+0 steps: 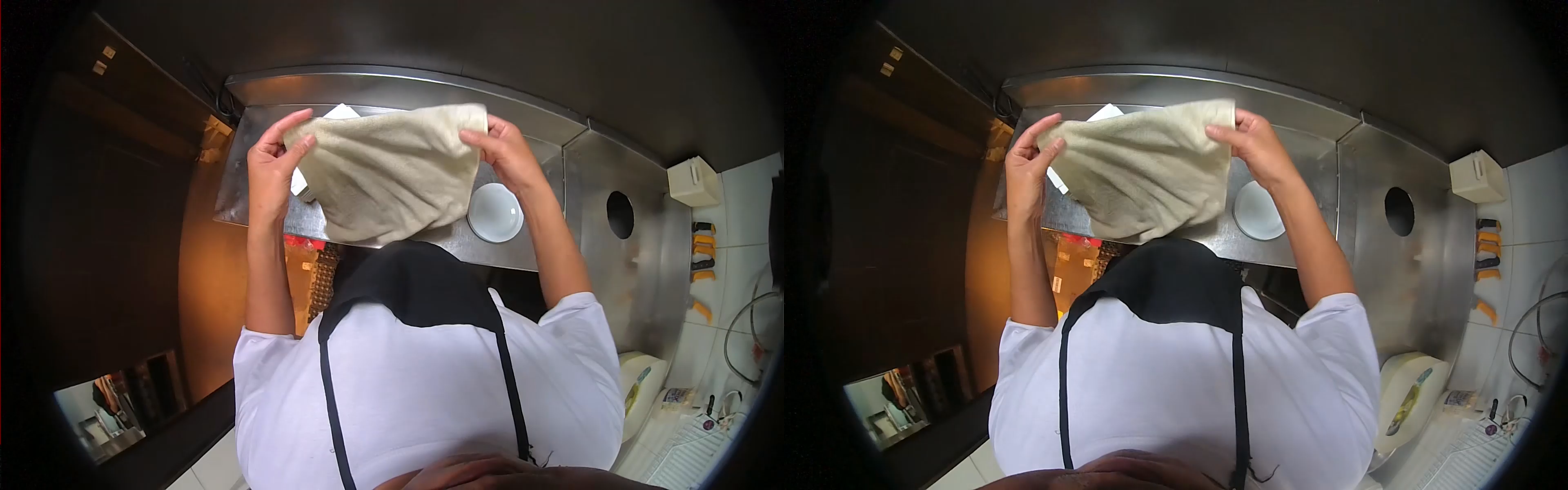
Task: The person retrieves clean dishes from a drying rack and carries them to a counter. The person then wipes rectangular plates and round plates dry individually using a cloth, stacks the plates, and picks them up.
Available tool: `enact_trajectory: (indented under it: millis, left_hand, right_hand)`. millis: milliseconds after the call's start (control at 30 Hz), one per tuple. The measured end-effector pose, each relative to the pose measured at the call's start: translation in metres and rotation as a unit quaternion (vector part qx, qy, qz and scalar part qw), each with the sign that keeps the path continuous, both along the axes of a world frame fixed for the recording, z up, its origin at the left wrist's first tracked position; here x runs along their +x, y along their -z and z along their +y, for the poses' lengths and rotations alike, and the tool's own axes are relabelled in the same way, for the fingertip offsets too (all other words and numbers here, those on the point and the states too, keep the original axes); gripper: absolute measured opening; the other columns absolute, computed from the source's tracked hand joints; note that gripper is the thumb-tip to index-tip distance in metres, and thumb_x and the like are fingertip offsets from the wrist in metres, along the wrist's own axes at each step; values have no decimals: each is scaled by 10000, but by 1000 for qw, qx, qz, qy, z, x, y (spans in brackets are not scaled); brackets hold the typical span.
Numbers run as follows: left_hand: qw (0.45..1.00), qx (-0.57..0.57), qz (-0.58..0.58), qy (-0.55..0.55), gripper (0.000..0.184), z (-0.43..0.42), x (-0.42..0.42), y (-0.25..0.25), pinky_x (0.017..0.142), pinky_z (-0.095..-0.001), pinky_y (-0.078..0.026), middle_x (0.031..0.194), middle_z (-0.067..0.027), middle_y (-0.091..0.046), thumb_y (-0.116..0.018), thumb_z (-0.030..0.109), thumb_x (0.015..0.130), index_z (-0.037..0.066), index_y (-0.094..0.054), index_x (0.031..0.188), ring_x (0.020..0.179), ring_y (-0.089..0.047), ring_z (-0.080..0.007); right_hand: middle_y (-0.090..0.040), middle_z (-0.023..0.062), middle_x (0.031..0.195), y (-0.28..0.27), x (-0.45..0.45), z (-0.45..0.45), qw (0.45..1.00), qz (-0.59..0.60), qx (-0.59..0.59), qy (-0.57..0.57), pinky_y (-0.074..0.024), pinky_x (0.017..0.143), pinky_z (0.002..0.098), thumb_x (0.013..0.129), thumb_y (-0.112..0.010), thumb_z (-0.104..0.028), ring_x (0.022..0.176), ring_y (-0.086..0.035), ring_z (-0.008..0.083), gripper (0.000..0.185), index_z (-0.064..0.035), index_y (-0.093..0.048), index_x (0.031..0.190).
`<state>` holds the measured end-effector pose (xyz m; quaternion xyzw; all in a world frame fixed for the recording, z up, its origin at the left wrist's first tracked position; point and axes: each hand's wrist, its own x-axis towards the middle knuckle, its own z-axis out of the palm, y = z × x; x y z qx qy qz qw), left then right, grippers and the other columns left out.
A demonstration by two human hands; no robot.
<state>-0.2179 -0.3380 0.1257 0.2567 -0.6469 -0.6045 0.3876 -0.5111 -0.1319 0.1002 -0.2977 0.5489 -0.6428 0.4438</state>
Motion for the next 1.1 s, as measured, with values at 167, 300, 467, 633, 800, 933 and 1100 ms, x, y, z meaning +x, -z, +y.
enact_trajectory:
  millis: [167,300,467,633,800,933,1100]
  left_hand:
    - [981,-133,-142,4,360,-5,19,-8,829,-225,-509,1016,-14,-724,-804,-22,850,8,-752,1205,920,-645,-85]
    - [876,-334,-333,-99,233,-2,31,-28,754,-239,-499,939,-17,-701,-831,-2,813,-12,-770,1037,867,-611,-76]
    - [967,-216,-137,18,103,-4,37,-41,739,-259,-487,873,20,-653,-783,27,879,-9,-706,937,820,-586,-69]
    - [993,-104,-23,57,180,-61,2,-78,819,-246,-513,913,-1,-681,-749,227,965,74,-666,1011,877,-634,-80]
    - [935,207,206,203,812,-36,-27,-59,1172,-434,-429,1559,-168,-499,-349,654,1076,17,-371,1578,1398,-522,-280]
    - [908,365,134,154,703,16,1,54,1171,-410,-437,1545,-124,-526,-670,192,988,51,-364,1605,1400,-529,-268]
    - [966,164,36,194,575,-7,11,11,1062,-353,-506,1310,-90,-686,-737,-28,868,-1,-561,1415,1207,-659,-197]
  right_hand:
    - [-759,26,954,-9,-23,6,980,151,-7,126,-557,803,271,962,-772,-202,863,-677,86,224,-37,-756,1114]
    - [-752,34,1000,-26,-13,6,944,207,-89,240,-548,819,262,987,-749,-214,886,-662,80,253,-14,-740,1140]
    - [-719,6,933,-43,-16,20,952,166,-111,232,-527,774,232,997,-738,-212,831,-643,67,197,-21,-730,1046]
    - [-732,48,958,-109,-47,-5,948,173,-168,208,-557,763,249,978,-738,-160,835,-693,106,191,-3,-701,1081]
    - [-585,139,1482,-79,-57,-30,960,-100,-257,-46,-444,1149,400,1089,-557,-400,1371,-557,242,584,14,-464,1490]
    - [-695,104,1293,26,-18,1,979,-180,-70,-61,-518,1068,372,989,-692,-175,1184,-675,190,449,11,-586,1384]
    - [-699,121,1268,-17,-19,3,994,-19,-83,-73,-517,1034,353,804,-775,0,1142,-688,216,606,33,-577,1376]
